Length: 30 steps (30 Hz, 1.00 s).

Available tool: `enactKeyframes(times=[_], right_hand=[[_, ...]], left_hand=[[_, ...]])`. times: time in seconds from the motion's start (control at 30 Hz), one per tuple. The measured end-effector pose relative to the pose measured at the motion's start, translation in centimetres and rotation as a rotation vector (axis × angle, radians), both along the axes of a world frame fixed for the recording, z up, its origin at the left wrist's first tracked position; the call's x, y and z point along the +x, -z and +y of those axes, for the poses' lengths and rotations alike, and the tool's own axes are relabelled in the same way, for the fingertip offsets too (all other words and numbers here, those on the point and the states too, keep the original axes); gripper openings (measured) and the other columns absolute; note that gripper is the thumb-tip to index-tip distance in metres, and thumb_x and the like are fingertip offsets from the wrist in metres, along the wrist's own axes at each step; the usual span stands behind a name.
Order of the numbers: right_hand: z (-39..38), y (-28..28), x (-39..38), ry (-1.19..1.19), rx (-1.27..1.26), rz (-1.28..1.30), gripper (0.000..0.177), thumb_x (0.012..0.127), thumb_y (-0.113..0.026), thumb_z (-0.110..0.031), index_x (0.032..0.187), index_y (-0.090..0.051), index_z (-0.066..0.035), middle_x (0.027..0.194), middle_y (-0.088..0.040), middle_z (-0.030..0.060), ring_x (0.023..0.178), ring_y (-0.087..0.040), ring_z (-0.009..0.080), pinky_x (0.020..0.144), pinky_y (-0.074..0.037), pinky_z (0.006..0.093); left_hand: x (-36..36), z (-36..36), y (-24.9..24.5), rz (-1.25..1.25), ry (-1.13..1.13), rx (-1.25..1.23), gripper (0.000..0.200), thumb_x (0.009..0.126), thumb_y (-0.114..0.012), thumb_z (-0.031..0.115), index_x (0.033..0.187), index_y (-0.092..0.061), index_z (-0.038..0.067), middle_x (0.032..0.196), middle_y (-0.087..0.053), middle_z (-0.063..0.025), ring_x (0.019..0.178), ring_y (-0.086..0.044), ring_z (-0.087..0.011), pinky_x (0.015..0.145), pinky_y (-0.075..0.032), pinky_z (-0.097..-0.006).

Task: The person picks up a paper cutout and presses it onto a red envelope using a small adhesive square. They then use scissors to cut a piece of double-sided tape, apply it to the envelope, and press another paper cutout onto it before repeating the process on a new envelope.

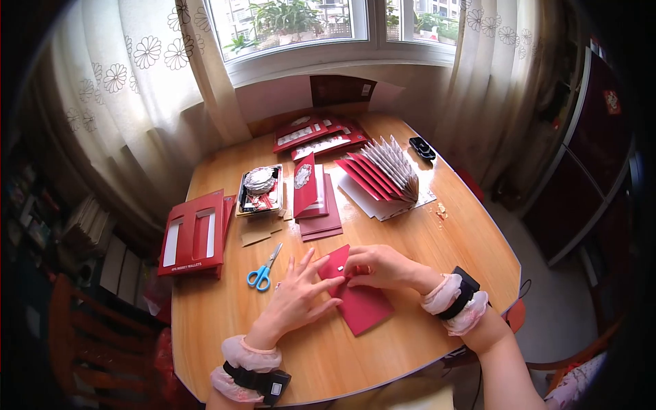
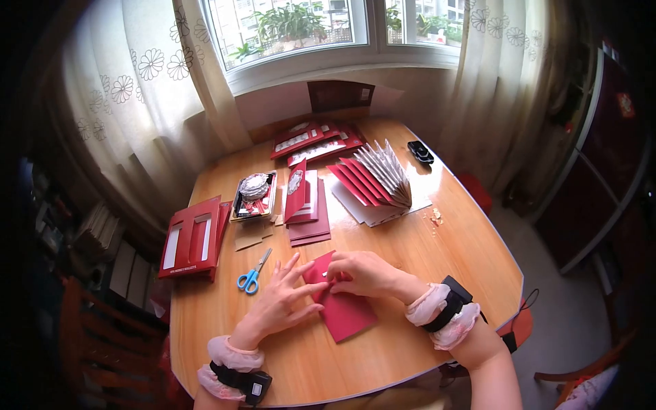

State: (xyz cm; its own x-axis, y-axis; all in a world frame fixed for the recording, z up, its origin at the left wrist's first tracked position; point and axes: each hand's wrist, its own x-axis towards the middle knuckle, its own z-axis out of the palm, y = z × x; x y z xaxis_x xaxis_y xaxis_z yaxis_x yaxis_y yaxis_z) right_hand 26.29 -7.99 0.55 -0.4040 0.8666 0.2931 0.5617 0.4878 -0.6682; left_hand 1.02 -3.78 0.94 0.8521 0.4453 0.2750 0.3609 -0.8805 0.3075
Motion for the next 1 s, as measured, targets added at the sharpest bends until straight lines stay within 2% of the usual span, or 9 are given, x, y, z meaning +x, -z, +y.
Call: enactKeyframes(times=[0.1, 0.2, 0.33, 0.4, 0.5, 0.73, 0.83, 0.93, 1.0], right_hand=[[0.1, 0.4, -0.1, -0.004, -0.024, -0.093, 0.015, 0.086, -0.076, -0.02, 0.097, -0.071, -0.011, 0.096, -0.063, 0.004, 0.079, -0.065, 0.0202, 0.071, -0.052, 0.0328], [0.1, 0.5, 0.0, -0.014, -0.011, -0.092, 0.016, 0.087, -0.076, -0.021, 0.097, -0.071, -0.01, 0.094, -0.062, 0.0039, 0.078, -0.064, 0.0201, 0.07, -0.052, 0.0328], [0.0, 0.1, -0.2, -0.001, -0.081, -0.103, 0.016, 0.085, -0.076, -0.022, 0.093, -0.068, -0.01, 0.096, -0.063, 0.0051, 0.088, -0.066, 0.0233, 0.076, -0.052, 0.0369], [0.1, 0.2, -0.2, 0.002, -0.099, -0.107, 0.016, 0.085, -0.076, -0.022, 0.093, -0.068, -0.01, 0.096, -0.063, 0.0051, 0.088, -0.066, 0.0236, 0.076, -0.052, 0.0367], [0.1, 0.1, -0.4, 0.009, -0.104, -0.114, 0.017, 0.085, -0.076, -0.022, 0.093, -0.068, -0.01, 0.095, -0.063, 0.0049, 0.088, -0.066, 0.0236, 0.076, -0.052, 0.0365], [0.0, 0.2, -0.3, 0.009, -0.076, -0.095, 0.016, 0.085, -0.076, -0.022, 0.092, -0.067, -0.01, 0.094, -0.063, 0.0046, 0.086, -0.066, 0.0233, 0.075, -0.052, 0.0367], [-0.1, 0.2, -0.3, 0.014, -0.079, -0.089, 0.016, 0.085, -0.076, -0.021, 0.092, -0.067, -0.01, 0.093, -0.062, 0.0047, 0.086, -0.066, 0.0233, 0.075, -0.052, 0.0368], [-0.1, 0.3, -0.2, 0.004, -0.074, -0.088, 0.016, 0.085, -0.076, -0.021, 0.092, -0.067, -0.01, 0.094, -0.063, 0.0049, 0.087, -0.066, 0.0233, 0.075, -0.051, 0.0369], [0.0, 0.5, -0.2, -0.002, -0.08, -0.088, 0.016, 0.085, -0.076, -0.021, 0.092, -0.067, -0.009, 0.094, -0.063, 0.0051, 0.087, -0.066, 0.0234, 0.075, -0.051, 0.0371]], left_hand=[[-0.6, 1.1, -0.6, -0.267, -0.196, 0.029, 0.032, 0.082, -0.081, 0.026, 0.11, -0.073, 0.013, 0.116, -0.067, -0.0127, 0.112, -0.062, -0.0315, 0.095, -0.051, -0.0432], [-2.7, 1.7, -2.2, -0.153, -0.524, -0.13, 0.038, 0.077, -0.085, 0.029, 0.107, -0.073, 0.009, 0.109, -0.068, -0.0131, 0.102, -0.065, -0.0295, 0.089, -0.053, -0.0403], [-4.3, 1.4, -4.0, 0.002, -0.641, -0.427, 0.053, 0.07, -0.09, 0.034, 0.108, -0.071, 0.003, 0.103, -0.068, -0.0142, 0.098, -0.065, -0.0305, 0.087, -0.053, -0.0392], [-4.8, 1.2, -2.3, 0.021, -0.471, -0.107, 0.064, 0.064, -0.092, 0.039, 0.106, -0.067, -0.002, 0.102, -0.066, -0.0147, 0.1, -0.063, -0.0308, 0.086, -0.053, -0.0403], [-4.2, 0.1, -2.0, 0.198, -0.505, -0.012, 0.067, 0.061, -0.093, 0.041, 0.103, -0.064, -0.002, 0.102, -0.063, -0.0154, 0.102, -0.059, -0.0319, 0.086, -0.052, -0.042], [-3.5, -0.2, -2.0, 0.191, -0.533, -0.116, 0.065, 0.057, -0.095, 0.035, 0.099, -0.06, 0.0, 0.101, -0.06, -0.0152, 0.102, -0.057, -0.0336, 0.085, -0.051, -0.0423], [-2.7, -0.5, -3.1, 0.126, -0.576, -0.101, 0.062, 0.059, -0.095, 0.031, 0.098, -0.058, 0.0, 0.099, -0.063, -0.017, 0.098, -0.062, -0.0353, 0.082, -0.051, -0.0427], [-2.2, -0.7, -3.7, 0.112, -0.569, -0.267, 0.045, 0.074, -0.087, 0.022, 0.1, -0.058, 0.0, 0.096, -0.067, -0.0193, 0.092, -0.067, -0.0372, 0.078, -0.052, -0.043], [-2.1, -0.4, -3.3, -0.043, -0.477, -0.218, 0.022, 0.09, -0.071, 0.012, 0.105, -0.06, 0.001, 0.095, -0.07, -0.021, 0.09, -0.069, -0.0383, 0.076, -0.053, -0.0434]])
